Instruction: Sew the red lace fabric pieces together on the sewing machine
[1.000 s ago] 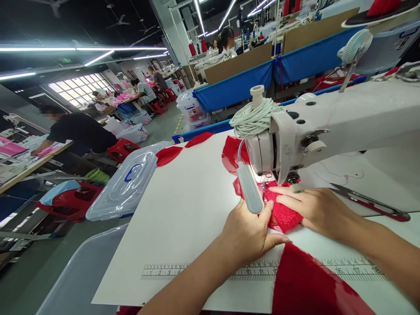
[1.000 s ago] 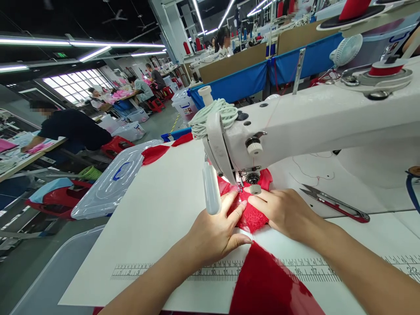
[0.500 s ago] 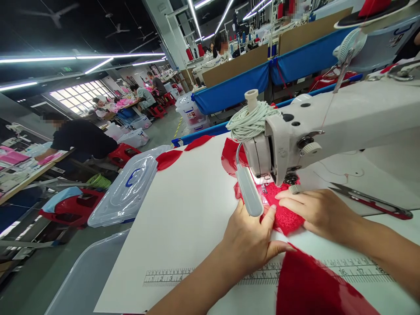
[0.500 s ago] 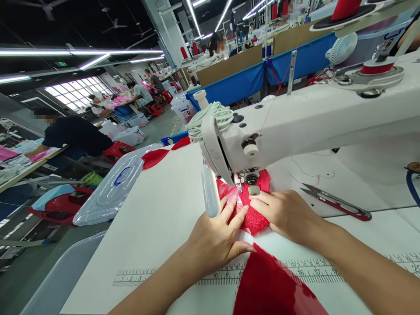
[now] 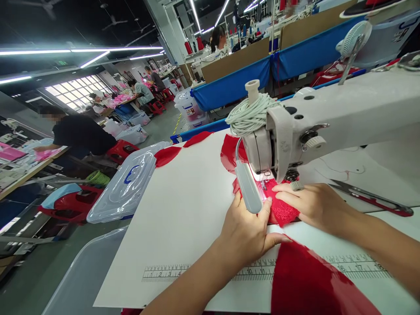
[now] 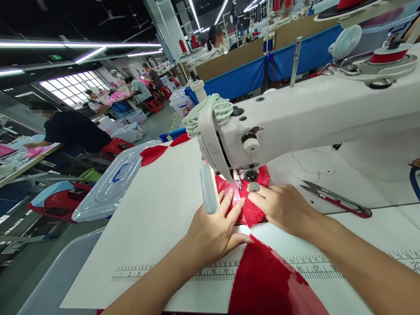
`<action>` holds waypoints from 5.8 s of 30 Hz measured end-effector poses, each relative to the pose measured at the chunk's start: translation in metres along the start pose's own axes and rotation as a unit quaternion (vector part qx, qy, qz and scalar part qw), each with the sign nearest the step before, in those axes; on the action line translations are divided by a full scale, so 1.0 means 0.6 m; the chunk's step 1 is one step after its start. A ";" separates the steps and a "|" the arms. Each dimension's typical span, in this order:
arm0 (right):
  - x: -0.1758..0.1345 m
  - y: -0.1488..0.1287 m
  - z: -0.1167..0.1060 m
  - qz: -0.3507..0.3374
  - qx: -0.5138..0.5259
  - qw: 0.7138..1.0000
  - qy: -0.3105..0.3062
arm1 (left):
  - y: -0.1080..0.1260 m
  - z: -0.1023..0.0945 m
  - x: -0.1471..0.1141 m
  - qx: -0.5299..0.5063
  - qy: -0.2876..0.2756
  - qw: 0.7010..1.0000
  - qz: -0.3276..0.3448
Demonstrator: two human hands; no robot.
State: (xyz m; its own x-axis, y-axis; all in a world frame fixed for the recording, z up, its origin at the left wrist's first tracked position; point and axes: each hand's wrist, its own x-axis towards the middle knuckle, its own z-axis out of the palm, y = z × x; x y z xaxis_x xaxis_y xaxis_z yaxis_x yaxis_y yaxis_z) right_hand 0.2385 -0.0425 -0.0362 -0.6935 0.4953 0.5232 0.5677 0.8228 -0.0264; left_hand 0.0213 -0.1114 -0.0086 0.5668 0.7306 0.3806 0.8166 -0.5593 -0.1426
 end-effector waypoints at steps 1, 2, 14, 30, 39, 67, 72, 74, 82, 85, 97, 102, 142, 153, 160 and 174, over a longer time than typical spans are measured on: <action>0.002 0.000 -0.002 -0.006 0.000 1.000 -0.003 | 0.000 0.000 0.000 -0.001 0.001 1.000 -0.001; 0.004 0.000 -0.006 -0.014 0.000 1.000 -0.005 | 0.000 0.000 -0.001 0.000 -0.001 1.000 -0.001; -0.010 -0.007 -0.006 -0.027 0.017 0.999 0.022 | 0.001 -0.001 0.015 0.022 0.022 1.000 0.007; 0.019 -0.022 -0.006 0.157 0.196 0.967 0.049 | -0.031 0.014 0.042 -0.435 -0.022 0.882 -0.179; 0.014 -0.030 -0.009 0.100 0.101 0.985 0.098 | -0.020 0.037 0.046 -0.378 0.024 0.906 -0.189; 0.012 -0.025 -0.012 0.050 0.067 0.990 0.116 | -0.018 0.042 0.041 -0.336 0.045 0.931 -0.134; 0.003 -0.002 -0.018 -0.009 0.024 0.997 0.070 | -0.028 0.041 0.036 -0.307 0.040 0.944 -0.117; -0.002 0.006 -0.021 -0.006 -0.018 0.996 0.085 | -0.030 0.038 0.036 -0.298 0.038 0.947 -0.114; 0.004 -0.013 -0.021 0.002 0.033 0.998 0.056 | -0.029 0.036 0.035 -0.270 0.010 0.959 -0.091; 0.009 -0.020 -0.019 0.008 0.031 0.997 0.068 | -0.033 0.035 0.033 -0.266 -0.004 0.960 -0.081; 0.006 -0.020 -0.015 0.022 0.061 0.996 0.056 | -0.027 0.035 0.028 -0.205 -0.011 0.978 -0.045; -0.001 -0.011 -0.025 -0.034 0.068 0.997 0.022 | -0.020 0.040 0.021 -0.173 -0.006 0.984 -0.037; -0.007 -0.005 -0.024 -0.013 0.022 0.999 -0.033 | 0.012 -0.005 0.002 -0.013 0.004 1.000 -0.003; -0.005 -0.004 -0.024 -0.010 0.008 0.999 -0.031 | 0.009 0.000 0.001 -0.013 -0.022 1.000 -0.019; -0.004 -0.005 -0.021 0.013 -0.002 1.000 -0.019 | 0.018 -0.001 -0.002 -0.009 -0.019 1.000 0.001; 0.003 0.000 -0.025 -0.008 -0.034 0.999 -0.013 | 0.021 0.000 -0.001 0.012 -0.015 1.000 -0.010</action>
State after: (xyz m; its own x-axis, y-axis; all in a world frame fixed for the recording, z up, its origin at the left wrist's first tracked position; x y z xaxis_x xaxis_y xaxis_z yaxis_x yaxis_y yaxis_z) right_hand 0.2438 -0.0456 -0.0223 -0.7130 0.4904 0.5012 0.5848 0.8102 0.0392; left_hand 0.0315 -0.1190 -0.0109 0.5534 0.7528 0.3564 0.8297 -0.5357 -0.1569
